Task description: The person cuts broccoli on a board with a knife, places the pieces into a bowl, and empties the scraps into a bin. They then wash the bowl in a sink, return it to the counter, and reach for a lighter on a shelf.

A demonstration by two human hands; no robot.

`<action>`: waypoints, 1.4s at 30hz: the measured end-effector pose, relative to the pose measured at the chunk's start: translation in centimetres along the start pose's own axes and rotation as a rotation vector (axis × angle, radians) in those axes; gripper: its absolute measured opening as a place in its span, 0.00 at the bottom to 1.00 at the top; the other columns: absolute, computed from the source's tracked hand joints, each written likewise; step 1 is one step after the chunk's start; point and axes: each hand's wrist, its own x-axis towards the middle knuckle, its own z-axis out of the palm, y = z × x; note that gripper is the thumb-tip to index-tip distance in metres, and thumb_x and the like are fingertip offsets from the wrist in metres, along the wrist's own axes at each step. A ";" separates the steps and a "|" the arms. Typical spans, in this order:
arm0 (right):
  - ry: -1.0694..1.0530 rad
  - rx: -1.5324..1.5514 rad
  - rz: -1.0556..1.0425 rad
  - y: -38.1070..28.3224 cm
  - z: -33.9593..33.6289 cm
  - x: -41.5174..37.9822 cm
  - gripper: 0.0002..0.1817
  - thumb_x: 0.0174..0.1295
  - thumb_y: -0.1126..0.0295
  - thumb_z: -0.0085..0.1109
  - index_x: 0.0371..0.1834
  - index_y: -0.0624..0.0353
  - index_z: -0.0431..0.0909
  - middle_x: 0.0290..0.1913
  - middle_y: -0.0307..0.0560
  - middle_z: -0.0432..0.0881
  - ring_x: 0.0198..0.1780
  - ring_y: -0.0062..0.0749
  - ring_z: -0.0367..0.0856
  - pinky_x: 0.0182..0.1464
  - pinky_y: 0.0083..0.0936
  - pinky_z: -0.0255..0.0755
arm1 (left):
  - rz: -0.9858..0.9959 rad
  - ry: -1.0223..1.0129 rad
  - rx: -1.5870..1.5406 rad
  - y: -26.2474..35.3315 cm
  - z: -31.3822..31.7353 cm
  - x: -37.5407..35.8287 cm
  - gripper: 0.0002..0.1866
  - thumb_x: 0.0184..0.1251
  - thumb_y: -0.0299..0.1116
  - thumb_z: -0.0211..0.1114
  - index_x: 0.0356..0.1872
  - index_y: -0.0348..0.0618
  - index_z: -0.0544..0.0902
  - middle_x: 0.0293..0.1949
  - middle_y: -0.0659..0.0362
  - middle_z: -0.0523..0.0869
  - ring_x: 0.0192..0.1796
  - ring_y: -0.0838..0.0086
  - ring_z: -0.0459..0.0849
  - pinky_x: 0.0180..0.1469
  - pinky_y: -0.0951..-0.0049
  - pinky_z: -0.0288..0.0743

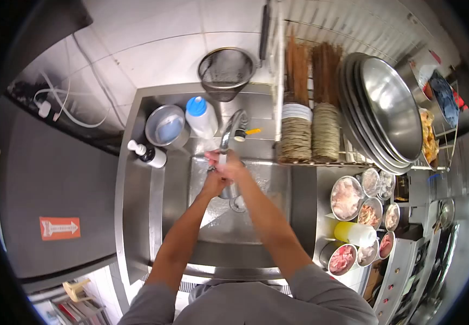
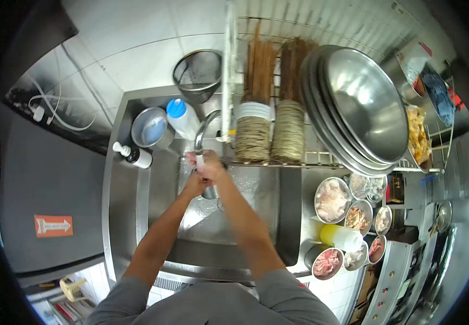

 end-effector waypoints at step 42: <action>0.057 0.239 0.011 -1.3 1.0 -2.7 0.07 0.54 0.71 0.63 0.36 0.58 0.80 0.30 0.44 0.83 0.25 0.34 0.80 0.26 0.29 0.72 | 0.115 0.096 0.343 -0.8 0.2 -0.9 0.18 0.55 0.35 0.73 0.47 0.43 0.87 0.36 0.43 0.87 0.42 0.48 0.86 0.46 0.60 0.79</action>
